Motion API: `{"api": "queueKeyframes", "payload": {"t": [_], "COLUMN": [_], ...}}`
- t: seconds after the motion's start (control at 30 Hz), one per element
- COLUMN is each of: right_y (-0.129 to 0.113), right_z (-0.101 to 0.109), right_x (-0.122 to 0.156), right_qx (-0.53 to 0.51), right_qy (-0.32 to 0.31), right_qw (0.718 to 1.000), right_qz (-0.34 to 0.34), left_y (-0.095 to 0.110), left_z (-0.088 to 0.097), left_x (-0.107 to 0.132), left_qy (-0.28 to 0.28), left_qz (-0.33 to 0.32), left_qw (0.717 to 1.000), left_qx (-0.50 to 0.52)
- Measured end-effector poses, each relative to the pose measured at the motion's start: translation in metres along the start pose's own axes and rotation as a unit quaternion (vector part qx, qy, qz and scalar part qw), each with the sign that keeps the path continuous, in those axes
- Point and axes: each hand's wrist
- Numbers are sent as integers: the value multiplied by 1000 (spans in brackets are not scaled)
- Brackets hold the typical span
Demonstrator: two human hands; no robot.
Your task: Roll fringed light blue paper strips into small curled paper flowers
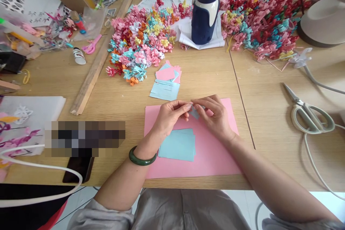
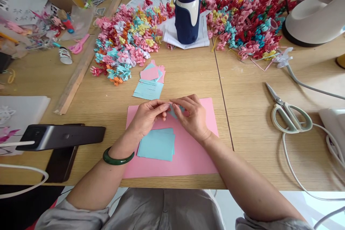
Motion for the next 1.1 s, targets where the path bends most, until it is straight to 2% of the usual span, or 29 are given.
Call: {"api": "queueKeyframes", "payload": {"t": [0.13, 0.33, 0.47, 0.6, 0.77, 0.87, 0.93, 1.0, 1.1], "right_y": [-4, -3, -1, 2, 4, 5, 5, 5, 4], "right_z": [2, 0, 0, 0, 1, 3, 3, 3, 3], "right_x": [0, 1, 1, 1, -1, -2, -3, -3, -3], "right_qx": [-5, -21, -31, -76, -131, -155, -172, -180, -175], "right_qy": [-15, -25, -20, -14, -1, 15, 22, 22, 17], "right_qw": [999, 997, 996, 989, 979, 974, 970, 969, 972], "right_qz": [-51, -75, -85, -122, -157, -167, -169, -167, -158], "left_y": [0, -1, -4, -6, -1, 4, 5, 6, 6], "left_z": [-2, -4, -4, -4, -6, -5, -4, -3, -3], "left_x": [0, 2, 4, 4, 6, 8, 9, 9, 8], "left_qy": [21, 45, 63, 70, 61, 107, 146, 179, 201], "left_qz": [-21, -66, -133, -197, -221, -232, -245, -266, -307], "left_qw": [999, 991, 967, 940, 929, 924, 909, 882, 842], "left_qx": [-42, -111, -206, -268, -289, -284, -302, -344, -396]}}
Point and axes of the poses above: each hand's wrist, its own x-axis away from the middle knuckle, its own z-axis out of the back of the hand, y = z × x, and after that the axes turned 10 degrees about -x, right-handed
